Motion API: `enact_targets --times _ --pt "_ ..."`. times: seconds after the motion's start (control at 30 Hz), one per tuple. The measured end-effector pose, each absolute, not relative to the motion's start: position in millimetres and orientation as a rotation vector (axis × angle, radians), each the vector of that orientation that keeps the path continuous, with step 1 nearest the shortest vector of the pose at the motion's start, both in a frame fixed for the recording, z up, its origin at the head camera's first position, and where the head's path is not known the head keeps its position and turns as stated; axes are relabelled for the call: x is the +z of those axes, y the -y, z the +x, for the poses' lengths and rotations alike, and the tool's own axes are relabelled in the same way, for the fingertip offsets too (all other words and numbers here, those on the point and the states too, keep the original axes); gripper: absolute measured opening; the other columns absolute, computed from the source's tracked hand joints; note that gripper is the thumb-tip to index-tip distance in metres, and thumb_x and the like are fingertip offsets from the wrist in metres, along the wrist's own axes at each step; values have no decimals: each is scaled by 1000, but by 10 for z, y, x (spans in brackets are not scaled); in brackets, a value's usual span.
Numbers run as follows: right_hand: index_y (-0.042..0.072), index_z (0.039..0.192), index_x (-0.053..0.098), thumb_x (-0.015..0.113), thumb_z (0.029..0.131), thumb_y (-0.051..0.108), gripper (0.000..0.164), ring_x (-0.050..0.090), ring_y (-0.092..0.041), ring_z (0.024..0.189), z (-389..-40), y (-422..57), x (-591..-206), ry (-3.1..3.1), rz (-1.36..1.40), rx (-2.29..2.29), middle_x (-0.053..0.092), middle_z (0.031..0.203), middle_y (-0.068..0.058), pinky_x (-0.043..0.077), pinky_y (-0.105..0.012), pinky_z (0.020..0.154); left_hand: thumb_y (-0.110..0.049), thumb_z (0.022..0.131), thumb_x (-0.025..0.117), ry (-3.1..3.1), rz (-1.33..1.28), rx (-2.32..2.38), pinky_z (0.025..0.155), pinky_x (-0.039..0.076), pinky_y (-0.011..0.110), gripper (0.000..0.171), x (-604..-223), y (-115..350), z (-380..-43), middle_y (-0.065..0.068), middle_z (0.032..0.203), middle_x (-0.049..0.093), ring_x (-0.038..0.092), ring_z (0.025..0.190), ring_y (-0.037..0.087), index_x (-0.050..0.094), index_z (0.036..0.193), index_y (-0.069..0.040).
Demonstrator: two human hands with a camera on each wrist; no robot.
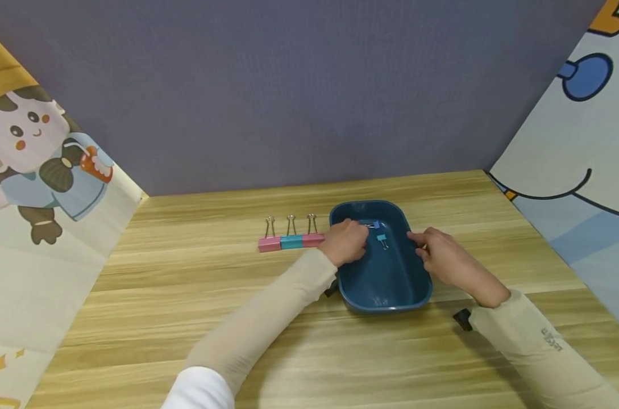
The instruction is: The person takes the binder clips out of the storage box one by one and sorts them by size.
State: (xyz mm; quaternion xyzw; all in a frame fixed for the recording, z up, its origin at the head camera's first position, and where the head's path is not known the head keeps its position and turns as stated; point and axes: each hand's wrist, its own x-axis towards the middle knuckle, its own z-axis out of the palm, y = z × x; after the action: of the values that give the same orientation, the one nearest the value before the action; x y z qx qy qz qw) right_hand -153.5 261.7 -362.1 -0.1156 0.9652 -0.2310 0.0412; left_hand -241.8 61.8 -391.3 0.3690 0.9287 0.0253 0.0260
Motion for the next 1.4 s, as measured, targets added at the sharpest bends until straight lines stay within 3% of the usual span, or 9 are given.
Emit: enact_targets --times 0.27,0.77,1.4 --pt "-16 127 47 50 90 -10 38 44 -19 66 -1537 -2623 -3634 -2956 -364 -701 51 87 -15 39 -26 54 -20 86 67 -2846 1109 76 56 47 31 7 -3926 -667 -2421 0 77 61 54 67 15 68 84 -13" --pt "-15 129 46 50 90 -10 39 45 -19 67 -1539 -2625 -3642 -2942 -348 -709 50 85 -11 40 -26 54 -9 85 60 -2857 1095 56 54 48 33 17 -3952 -680 -2420 1 77 62 54 63 15 61 70 -14" --pt "-13 130 47 49 92 -9 38 44 -19 65 -1545 -2628 -3611 -2928 -299 -735 51 89 -16 39 -27 52 -6 87 57 -2858 1176 211 53 44 25 9 -3867 -648 -2396 2 72 55 52 66 15 62 81 -11"
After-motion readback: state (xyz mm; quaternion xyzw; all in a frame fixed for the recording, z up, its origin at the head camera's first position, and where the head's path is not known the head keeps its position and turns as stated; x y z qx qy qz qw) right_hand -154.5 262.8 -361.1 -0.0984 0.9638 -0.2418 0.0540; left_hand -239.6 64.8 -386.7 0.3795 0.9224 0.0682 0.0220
